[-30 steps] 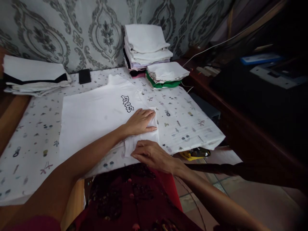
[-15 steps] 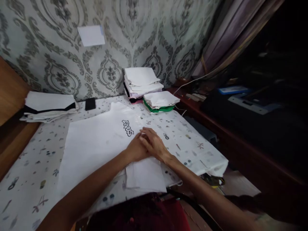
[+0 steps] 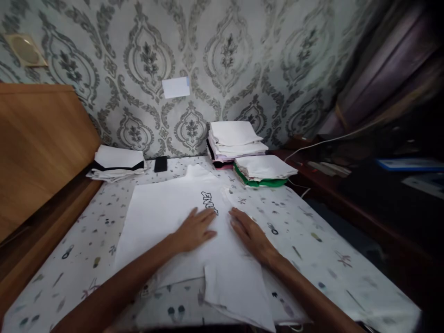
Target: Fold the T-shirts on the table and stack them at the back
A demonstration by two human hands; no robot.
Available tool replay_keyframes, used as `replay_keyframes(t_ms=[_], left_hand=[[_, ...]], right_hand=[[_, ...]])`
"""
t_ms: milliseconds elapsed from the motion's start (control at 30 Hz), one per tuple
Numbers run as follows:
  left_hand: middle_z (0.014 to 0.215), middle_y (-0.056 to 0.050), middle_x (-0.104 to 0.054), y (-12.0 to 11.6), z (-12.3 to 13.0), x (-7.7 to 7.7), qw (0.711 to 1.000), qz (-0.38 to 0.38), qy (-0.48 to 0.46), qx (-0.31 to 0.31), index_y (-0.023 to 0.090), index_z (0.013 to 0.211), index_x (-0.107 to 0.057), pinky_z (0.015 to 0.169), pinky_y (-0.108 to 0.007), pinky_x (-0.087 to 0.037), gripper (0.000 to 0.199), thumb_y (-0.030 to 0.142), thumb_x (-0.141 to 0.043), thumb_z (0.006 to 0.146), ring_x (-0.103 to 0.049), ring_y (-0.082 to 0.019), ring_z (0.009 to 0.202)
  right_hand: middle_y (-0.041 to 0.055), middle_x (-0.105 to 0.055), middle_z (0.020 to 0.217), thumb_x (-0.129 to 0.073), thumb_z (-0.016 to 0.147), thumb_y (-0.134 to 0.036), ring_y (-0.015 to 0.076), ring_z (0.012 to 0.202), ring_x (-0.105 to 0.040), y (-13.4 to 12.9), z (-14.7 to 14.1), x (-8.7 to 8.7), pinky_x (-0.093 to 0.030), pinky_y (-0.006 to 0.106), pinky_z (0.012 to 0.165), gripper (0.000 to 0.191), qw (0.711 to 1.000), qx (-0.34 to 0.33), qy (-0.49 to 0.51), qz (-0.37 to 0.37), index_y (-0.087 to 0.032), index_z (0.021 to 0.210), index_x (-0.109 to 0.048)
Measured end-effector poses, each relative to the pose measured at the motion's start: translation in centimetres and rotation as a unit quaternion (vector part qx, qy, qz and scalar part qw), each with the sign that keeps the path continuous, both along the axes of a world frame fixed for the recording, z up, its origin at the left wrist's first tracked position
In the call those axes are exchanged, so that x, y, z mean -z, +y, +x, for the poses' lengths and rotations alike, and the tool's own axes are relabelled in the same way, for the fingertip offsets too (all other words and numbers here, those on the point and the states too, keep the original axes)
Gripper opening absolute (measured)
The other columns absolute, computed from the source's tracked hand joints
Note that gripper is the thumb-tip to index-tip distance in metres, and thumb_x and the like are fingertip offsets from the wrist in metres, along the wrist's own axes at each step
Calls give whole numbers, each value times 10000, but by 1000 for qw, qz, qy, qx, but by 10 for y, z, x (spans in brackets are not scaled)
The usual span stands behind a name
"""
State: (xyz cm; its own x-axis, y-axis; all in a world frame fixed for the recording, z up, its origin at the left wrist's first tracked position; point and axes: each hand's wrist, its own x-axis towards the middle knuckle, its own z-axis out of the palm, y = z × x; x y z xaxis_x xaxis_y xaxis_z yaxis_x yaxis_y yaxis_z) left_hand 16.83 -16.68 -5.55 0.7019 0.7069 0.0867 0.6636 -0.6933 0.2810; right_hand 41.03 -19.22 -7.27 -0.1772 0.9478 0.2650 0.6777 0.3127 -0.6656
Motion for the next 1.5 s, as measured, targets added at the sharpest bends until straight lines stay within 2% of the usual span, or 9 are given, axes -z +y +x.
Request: replay_keyframes(t_ms=[167, 300, 500, 667, 800, 967, 1133, 1333, 1500], left_hand=[[1619, -185, -295, 18, -127, -2, 968, -6, 58, -244, 158, 1515, -358, 1199, -591, -199, 619, 517, -280, 1016, -241, -302, 1517], [1645, -182, -216, 31, -169, -15, 928, -23, 73, -364, 114, 1542, -303, 1220, -548, -155, 695, 545, -247, 1000, -174, -289, 1536], [1663, -116, -186, 62, -146, -16, 946, -57, 59, -313, 131, 1572, -241, 1241, -492, -117, 716, 556, -227, 996, -120, -241, 1549], [1642, -123, -268, 81, -177, 2, 935, -7, 90, -343, 135, 1533, -339, 1228, -507, -172, 658, 510, -256, 999, -187, -256, 1536], [1622, -130, -322, 96, -204, 9, 929, 19, 87, -360, 157, 1515, -371, 1201, -534, -232, 623, 489, -246, 1004, -240, -267, 1521], [1541, -146, -459, 122, -208, -1, 929, 24, 79, -361, 178, 1443, -449, 1182, -566, -235, 549, 461, -301, 996, -369, -291, 1452], [1305, -135, -626, 146, -186, -19, 949, 56, 54, -306, 186, 1255, -576, 1127, -521, -318, 411, 422, -391, 973, -548, -283, 1237], [1055, -98, -647, 176, -120, -30, 973, 3, 12, -231, 193, 1034, -617, 896, -403, -453, 320, 468, -499, 920, -574, -279, 1039], [992, -86, -645, 191, -108, -27, 975, -15, 44, -218, 207, 957, -613, 848, -377, -443, 242, 414, -592, 834, -573, -280, 1000]], right_hand=[[164, -590, 1414, -411, 961, -540, 334, 1326, -539, 7, 7, 8, -433, 545, 1127, 544, 995, -5, -89, 33, -186, 1308, -637], [174, -614, 1382, -355, 992, -494, 324, 1313, -551, 41, -18, -9, -433, 536, 1119, 545, 990, -18, -130, 57, -150, 1310, -632], [159, -380, 1586, -366, 1003, -502, 272, 1486, -320, 121, -81, -21, -330, 446, 1195, 605, 977, -128, -166, 42, -124, 1463, -476], [185, -499, 1497, -449, 985, -419, 299, 1436, -402, 162, -49, -1, -336, 455, 1178, 498, 969, -56, -240, 16, -122, 1370, -556], [176, -644, 1314, -399, 993, -288, 273, 1268, -564, 189, -30, -9, -423, 408, 1094, 378, 971, -34, -235, 30, -124, 1248, -624], [159, -651, 1295, -478, 948, -215, 247, 1273, -546, 256, -70, -28, -415, 369, 1072, 329, 975, 8, -224, -1, -134, 1231, -624], [244, -630, 1261, -631, 843, -288, 368, 1193, -584, 314, -103, -31, -491, 457, 910, 317, 969, 91, -209, -91, -94, 1089, -675], [59, -688, 750, -718, 642, -121, 245, 800, -665, 332, -98, -33, -486, 294, 661, 90, 973, 94, -139, -159, -172, 661, -646], [-21, -594, 647, -680, 597, -81, 155, 682, -582, 321, -83, -43, -420, 231, 597, 154, 990, 76, -27, -115, -187, 649, -581]])
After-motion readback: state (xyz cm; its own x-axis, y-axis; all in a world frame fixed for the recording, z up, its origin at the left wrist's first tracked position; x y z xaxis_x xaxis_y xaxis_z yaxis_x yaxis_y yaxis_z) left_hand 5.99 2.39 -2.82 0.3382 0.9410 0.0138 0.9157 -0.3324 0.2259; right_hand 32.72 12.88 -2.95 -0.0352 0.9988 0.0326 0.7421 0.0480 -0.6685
